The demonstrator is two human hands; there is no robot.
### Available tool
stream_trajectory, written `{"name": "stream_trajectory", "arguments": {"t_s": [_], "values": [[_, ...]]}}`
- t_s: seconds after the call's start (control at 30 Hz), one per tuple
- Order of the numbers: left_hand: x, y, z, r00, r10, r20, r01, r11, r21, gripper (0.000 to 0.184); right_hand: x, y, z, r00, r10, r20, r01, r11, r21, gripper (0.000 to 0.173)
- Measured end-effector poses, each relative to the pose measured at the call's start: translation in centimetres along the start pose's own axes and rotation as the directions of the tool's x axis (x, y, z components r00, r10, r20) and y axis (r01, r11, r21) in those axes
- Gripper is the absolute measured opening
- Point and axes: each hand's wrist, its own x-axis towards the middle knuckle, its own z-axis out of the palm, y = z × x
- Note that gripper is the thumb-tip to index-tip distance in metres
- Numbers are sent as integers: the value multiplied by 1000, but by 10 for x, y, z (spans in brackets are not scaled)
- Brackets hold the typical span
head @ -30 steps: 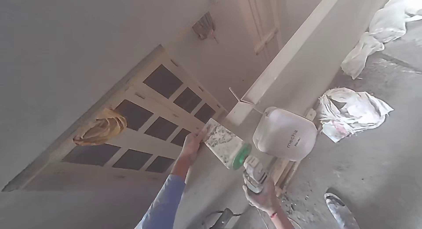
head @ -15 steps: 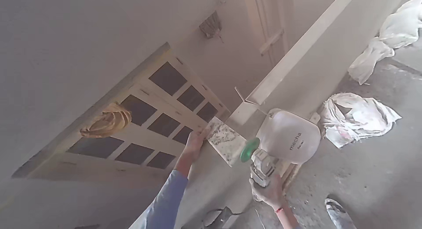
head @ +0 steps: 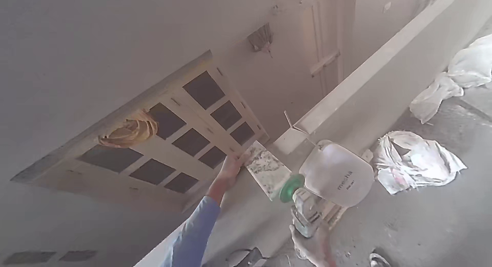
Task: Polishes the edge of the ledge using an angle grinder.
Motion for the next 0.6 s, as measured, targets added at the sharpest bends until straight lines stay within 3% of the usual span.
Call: {"name": "stream_trajectory", "arguments": {"t_s": [0.2,0.47,0.6], "values": [[1,-1,-5,998,44,45,-45,999,9,26,0,-23,-32,987,-111,115,139,950,-281,68],[4,-2,-12,994,82,79,-84,996,27,22,22,-53,-61,981,34,190,32,942,-335,70],[4,-3,-12,993,65,100,-62,998,-27,25,17,-88,-73,950,112,293,47,873,-486,69]]}}
